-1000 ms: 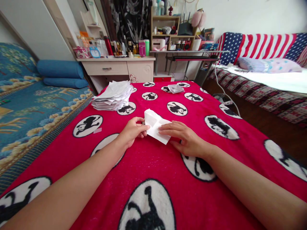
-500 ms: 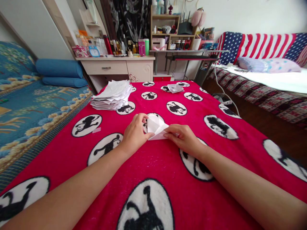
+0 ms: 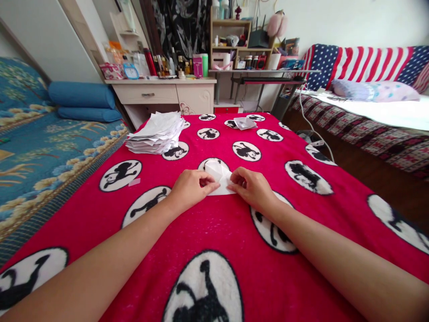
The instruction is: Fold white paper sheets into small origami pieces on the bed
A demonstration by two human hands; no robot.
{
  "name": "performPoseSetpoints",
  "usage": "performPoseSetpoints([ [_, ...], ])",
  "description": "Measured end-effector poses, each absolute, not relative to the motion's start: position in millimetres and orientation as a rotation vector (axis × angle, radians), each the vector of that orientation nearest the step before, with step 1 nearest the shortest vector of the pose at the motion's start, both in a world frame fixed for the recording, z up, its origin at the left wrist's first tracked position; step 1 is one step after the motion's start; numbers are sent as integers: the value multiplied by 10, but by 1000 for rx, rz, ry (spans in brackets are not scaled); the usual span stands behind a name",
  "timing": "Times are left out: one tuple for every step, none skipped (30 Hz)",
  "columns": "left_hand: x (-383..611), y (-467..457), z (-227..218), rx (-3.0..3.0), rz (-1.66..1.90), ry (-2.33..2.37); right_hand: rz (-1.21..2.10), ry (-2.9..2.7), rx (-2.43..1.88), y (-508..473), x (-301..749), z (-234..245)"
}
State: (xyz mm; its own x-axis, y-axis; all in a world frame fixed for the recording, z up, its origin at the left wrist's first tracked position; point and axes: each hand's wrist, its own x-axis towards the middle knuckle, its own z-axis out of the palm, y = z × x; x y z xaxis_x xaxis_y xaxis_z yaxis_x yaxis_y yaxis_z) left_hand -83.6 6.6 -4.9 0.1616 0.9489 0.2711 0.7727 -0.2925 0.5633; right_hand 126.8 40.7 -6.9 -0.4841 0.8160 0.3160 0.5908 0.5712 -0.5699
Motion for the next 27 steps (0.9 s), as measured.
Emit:
performPoseSetpoints([
  [-834, 68, -56, 2134, 848, 1655, 496, -2263, -1126, 403, 1266, -62],
  [-833, 70, -65, 2123, 845, 1659, 465, -2284, -1124, 397, 1264, -55],
  [-831, 72, -73, 2115, 841, 1664, 432, -2305, -1114, 390, 1264, -47],
  [-829, 74, -79, 2108, 837, 1669, 397, -2324, -1093, 380, 1266, -38],
  [-827, 74, -82, 2103, 831, 1670, 361, -2343, -1061, 368, 1270, -29],
  [-825, 72, -83, 2104, 826, 1666, 324, -2362, -1018, 354, 1276, -18],
  [-824, 70, -81, 2115, 821, 1658, 289, -2388, -966, 338, 1284, -6],
  [-824, 67, -79, 2138, 817, 1648, 256, -2419, -907, 322, 1293, 9],
  [-826, 65, -79, 2169, 814, 1639, 225, -2453, -850, 306, 1302, 25],
  [-830, 64, -80, 2204, 812, 1626, 196, -2486, -802, 292, 1313, 43],
  [-838, 65, -84, 2237, 809, 1608, 167, -2515, -769, 282, 1324, 60],
  [-850, 70, -89, 2263, 807, 1585, 138, -2537, -753, 275, 1336, 77],
  [-865, 77, -95, 2285, 803, 1555, 110, -2550, -751, 273, 1348, 93],
  [-882, 86, -99, 2310, 796, 1518, 86, -2560, -754, 274, 1361, 106],
  [-901, 95, -100, 2339, 785, 1479, 69, -2574, -756, 279, 1374, 116],
  [-920, 103, -94, 2375, 773, 1443, 57, -2590, -755, 286, 1386, 122],
  [-936, 106, -82, 2417, 757, 1413, 51, -2611, -749, 294, 1397, 126],
  [-947, 104, -62, 2467, 733, 1386, 48, -2635, -738, 300, 1407, 127],
  [-951, 95, -35, 2523, 699, 1363, 45, -2655, -726, 306, 1414, 126],
  [-945, 78, -4, 2580, 658, 1347, 41, -2672, -712, 310, 1418, 122],
  [-929, 53, 30, 2639, 609, 1340, 32, -2682, -700, 313, 1419, 117],
  [-903, 22, 62, 2697, 558, 1342, 16, -2689, -689, 315, 1417, 111],
  [-867, -14, 91, 2749, 511, 1359, -7, -2694, -682, 318, 1411, 104],
  [-825, -51, 113, 2792, 469, 1384, -35, -2698, -677, 322, 1403, 97],
  [-780, -89, 127, 2820, 428, 1415, -63, -2700, -676, 328, 1394, 90],
  [-734, -124, 134, 2836, 394, 1455, -87, -2698, -678, 337, 1383, 84],
  [-692, -155, 133, 2845, 370, 1496, -106, -2687, -681, 347, 1371, 79],
])
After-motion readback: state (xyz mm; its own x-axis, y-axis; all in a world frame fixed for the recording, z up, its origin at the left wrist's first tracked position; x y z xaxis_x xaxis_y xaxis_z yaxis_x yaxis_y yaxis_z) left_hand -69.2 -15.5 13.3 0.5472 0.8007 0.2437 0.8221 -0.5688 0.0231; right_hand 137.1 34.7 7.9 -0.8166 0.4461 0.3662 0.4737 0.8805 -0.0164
